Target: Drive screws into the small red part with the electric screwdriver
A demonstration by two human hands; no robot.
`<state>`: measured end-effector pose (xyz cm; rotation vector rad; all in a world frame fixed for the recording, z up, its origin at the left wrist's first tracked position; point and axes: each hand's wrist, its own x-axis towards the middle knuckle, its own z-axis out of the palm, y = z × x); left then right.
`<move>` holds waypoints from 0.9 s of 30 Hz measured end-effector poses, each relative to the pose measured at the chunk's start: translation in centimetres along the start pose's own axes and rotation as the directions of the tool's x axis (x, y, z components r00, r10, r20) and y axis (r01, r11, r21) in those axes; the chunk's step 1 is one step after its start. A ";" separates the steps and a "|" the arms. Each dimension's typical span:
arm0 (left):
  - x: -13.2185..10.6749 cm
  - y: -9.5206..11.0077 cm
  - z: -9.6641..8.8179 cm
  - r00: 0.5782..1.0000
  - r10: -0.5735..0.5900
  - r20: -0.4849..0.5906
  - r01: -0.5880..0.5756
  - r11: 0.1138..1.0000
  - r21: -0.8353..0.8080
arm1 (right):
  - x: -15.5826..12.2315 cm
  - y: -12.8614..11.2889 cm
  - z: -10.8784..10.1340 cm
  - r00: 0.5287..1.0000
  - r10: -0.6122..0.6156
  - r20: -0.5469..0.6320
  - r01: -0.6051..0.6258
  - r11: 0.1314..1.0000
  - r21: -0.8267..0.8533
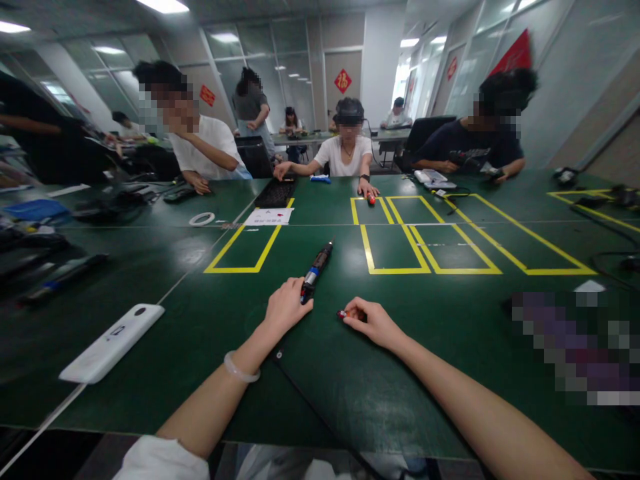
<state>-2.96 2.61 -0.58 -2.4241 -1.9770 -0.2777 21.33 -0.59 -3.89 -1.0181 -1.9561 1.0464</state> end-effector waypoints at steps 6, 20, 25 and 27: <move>-1.3 4.0 0.3 0.986 0.168 0.021 -0.165 0.983 -0.082 | 0.0 0.4 -0.1 0.998 -0.015 -0.062 0.010 0.997 -0.073; -2.5 5.6 0.4 0.956 0.285 0.065 -0.268 0.944 -0.193 | 0.4 -0.1 0.3 0.997 -0.074 -0.015 0.065 0.939 -0.338; -2.6 5.7 0.1 0.942 0.322 0.091 -0.301 0.935 -0.188 | 0.5 -0.5 0.5 0.999 -0.035 -0.031 0.022 0.939 -0.343; -2.6 5.6 0.1 0.939 0.330 0.099 -0.311 0.935 -0.168 | 0.6 -0.5 0.7 0.999 -0.028 -0.031 0.017 0.951 -0.310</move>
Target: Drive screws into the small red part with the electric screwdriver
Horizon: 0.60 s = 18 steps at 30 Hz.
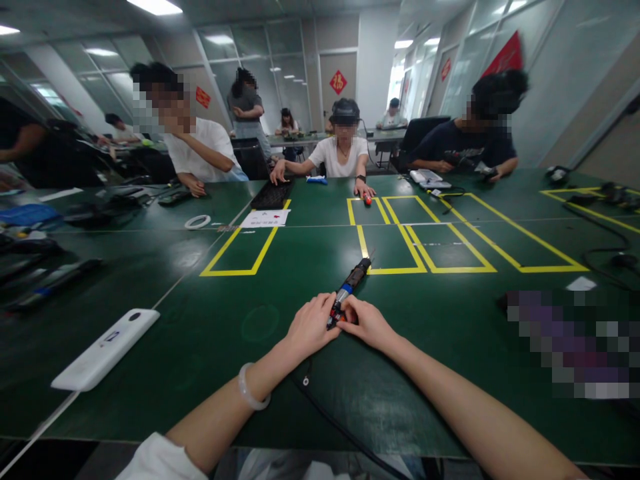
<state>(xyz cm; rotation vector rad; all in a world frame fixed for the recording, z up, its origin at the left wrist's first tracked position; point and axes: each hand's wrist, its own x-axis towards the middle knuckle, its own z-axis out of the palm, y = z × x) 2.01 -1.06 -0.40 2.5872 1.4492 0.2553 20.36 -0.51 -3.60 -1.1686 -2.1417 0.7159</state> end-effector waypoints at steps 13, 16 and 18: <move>0.1 0.7 0.4 0.997 -0.052 -0.061 0.061 0.987 0.152 | -0.6 -0.3 -0.3 0.988 -0.148 -0.031 0.150 0.986 0.068; 0.2 0.1 0.3 0.996 -0.061 -0.063 0.070 0.985 0.156 | -0.6 0.0 -0.3 0.992 -0.113 -0.052 0.118 0.989 0.093; 0.3 -0.5 0.3 0.995 -0.057 -0.080 0.069 0.984 0.165 | -0.7 0.2 -0.3 0.994 -0.101 -0.047 0.104 0.991 0.083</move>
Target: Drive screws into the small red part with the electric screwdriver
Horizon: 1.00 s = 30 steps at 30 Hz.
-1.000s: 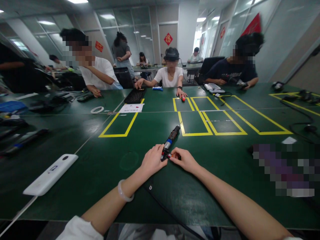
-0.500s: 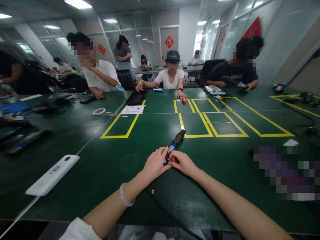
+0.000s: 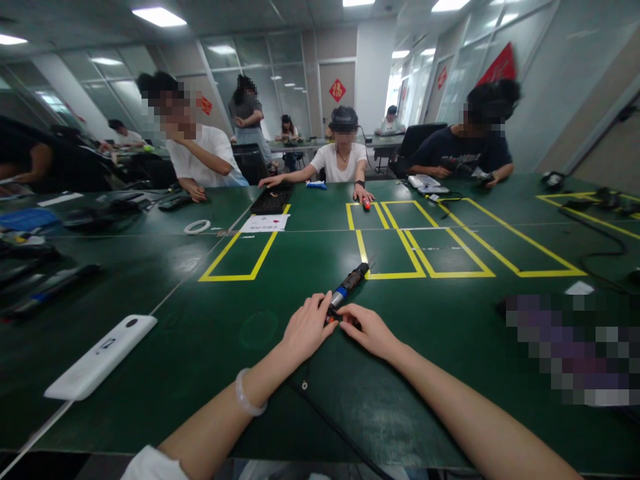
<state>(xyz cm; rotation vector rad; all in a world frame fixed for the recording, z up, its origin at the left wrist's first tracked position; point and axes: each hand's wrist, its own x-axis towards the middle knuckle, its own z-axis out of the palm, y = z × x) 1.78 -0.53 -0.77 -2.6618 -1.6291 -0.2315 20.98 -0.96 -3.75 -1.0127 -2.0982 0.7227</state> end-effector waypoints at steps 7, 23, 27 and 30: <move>0.7 -5.4 0.2 0.988 -0.146 -0.045 0.149 0.986 0.074 | -0.1 0.0 -0.3 0.999 0.016 0.036 -0.014 0.999 -0.038; -2.5 -24.5 -1.7 0.757 -0.653 -0.010 0.647 0.749 0.143 | 0.1 -0.1 -0.5 0.998 -0.004 0.065 0.010 0.995 -0.096; -3.7 -26.1 -2.1 0.720 -0.691 -0.056 0.690 0.707 0.152 | 0.1 -0.1 -0.5 0.998 -0.002 0.069 0.008 0.996 -0.091; -4.2 -25.7 -2.5 0.705 -0.695 -0.142 0.709 0.689 0.152 | 0.1 -0.1 -0.5 0.997 -0.007 0.072 0.013 0.996 -0.085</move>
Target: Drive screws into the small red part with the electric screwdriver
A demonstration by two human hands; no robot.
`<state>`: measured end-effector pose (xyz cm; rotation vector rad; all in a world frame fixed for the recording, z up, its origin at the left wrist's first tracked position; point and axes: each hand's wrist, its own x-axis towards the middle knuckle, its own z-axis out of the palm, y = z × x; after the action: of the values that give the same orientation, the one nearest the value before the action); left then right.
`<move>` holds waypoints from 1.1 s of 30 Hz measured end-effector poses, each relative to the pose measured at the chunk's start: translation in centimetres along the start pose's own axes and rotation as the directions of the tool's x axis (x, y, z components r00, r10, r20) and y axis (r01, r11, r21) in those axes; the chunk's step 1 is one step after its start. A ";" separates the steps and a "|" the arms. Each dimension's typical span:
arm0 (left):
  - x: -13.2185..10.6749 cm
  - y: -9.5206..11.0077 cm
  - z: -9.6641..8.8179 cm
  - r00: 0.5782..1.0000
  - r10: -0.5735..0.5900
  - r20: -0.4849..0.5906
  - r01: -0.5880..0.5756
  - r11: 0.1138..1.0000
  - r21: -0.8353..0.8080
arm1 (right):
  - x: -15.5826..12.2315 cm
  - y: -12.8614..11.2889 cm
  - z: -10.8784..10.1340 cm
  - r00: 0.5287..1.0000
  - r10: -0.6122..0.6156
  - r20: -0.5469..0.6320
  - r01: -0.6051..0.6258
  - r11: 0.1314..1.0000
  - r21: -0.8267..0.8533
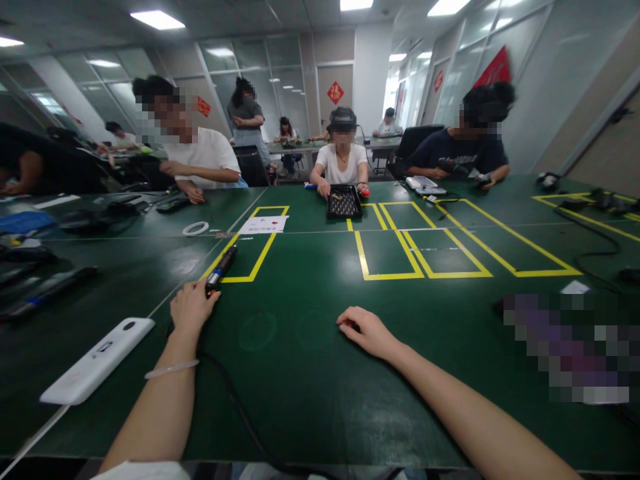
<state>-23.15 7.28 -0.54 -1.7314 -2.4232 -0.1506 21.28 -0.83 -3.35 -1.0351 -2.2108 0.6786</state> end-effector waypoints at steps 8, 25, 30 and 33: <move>-1.2 1.5 -1.2 0.993 -0.114 0.028 0.115 0.991 -0.072 | 0.0 0.1 0.0 1.000 -0.002 0.000 0.002 1.000 0.005; -11.8 19.4 -4.7 0.625 0.769 0.132 -0.215 0.333 -0.918 | -0.1 0.0 0.3 0.999 0.030 0.016 -0.033 0.980 0.194; -14.1 20.9 -4.3 0.400 0.888 0.228 0.024 0.239 -0.971 | -0.3 -0.7 0.1 1.000 -0.024 0.013 0.019 0.948 0.318; -14.3 20.7 -3.8 0.401 0.881 0.251 0.059 0.249 -0.967 | -0.2 -0.8 0.3 0.999 -0.003 0.035 -0.009 0.938 0.346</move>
<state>1.21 0.02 0.30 -3.8501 -1.9570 -0.9634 20.81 -1.54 -3.08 -0.8505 -2.0204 1.0503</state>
